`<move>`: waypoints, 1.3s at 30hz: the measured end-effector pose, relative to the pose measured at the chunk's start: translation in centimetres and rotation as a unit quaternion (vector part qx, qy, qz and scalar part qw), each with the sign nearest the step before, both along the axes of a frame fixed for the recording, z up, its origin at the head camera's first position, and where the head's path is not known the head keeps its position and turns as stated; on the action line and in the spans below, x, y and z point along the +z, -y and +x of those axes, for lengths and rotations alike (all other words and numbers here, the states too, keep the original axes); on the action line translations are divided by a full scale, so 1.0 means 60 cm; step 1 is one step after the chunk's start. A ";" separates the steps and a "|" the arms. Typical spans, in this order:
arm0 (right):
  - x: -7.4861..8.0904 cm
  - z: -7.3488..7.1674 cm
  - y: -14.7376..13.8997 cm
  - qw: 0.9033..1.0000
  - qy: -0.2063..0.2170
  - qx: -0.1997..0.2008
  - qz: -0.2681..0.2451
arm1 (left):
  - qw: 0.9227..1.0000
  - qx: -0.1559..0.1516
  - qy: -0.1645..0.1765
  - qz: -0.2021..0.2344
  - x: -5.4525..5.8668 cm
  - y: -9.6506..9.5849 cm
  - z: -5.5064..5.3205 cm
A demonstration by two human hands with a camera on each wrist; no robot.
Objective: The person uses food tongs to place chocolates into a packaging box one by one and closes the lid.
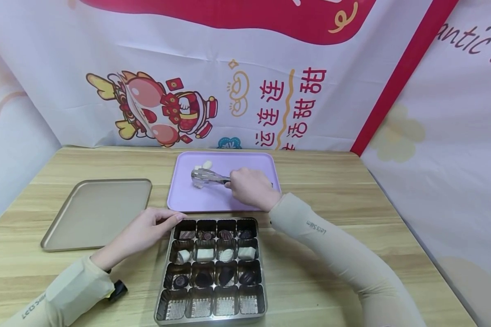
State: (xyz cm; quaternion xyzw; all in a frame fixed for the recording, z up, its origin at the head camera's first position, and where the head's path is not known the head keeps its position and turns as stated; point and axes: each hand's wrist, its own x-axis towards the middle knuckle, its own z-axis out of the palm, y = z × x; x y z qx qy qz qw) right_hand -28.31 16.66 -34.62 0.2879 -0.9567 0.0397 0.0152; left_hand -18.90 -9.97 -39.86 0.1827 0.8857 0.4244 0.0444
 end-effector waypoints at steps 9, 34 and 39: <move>0.000 -0.018 -0.008 0.986 0.148 -0.037 -0.066 | 1.000 -0.001 -0.005 -0.001 -0.001 0.001 -0.001; -0.019 0.033 0.001 0.994 -0.092 0.046 -0.033 | 1.000 -0.002 -0.005 -0.001 0.001 0.001 0.000; -0.004 0.029 -0.017 0.994 -0.064 0.044 -0.075 | 1.000 0.000 -0.002 -0.002 0.002 0.001 0.001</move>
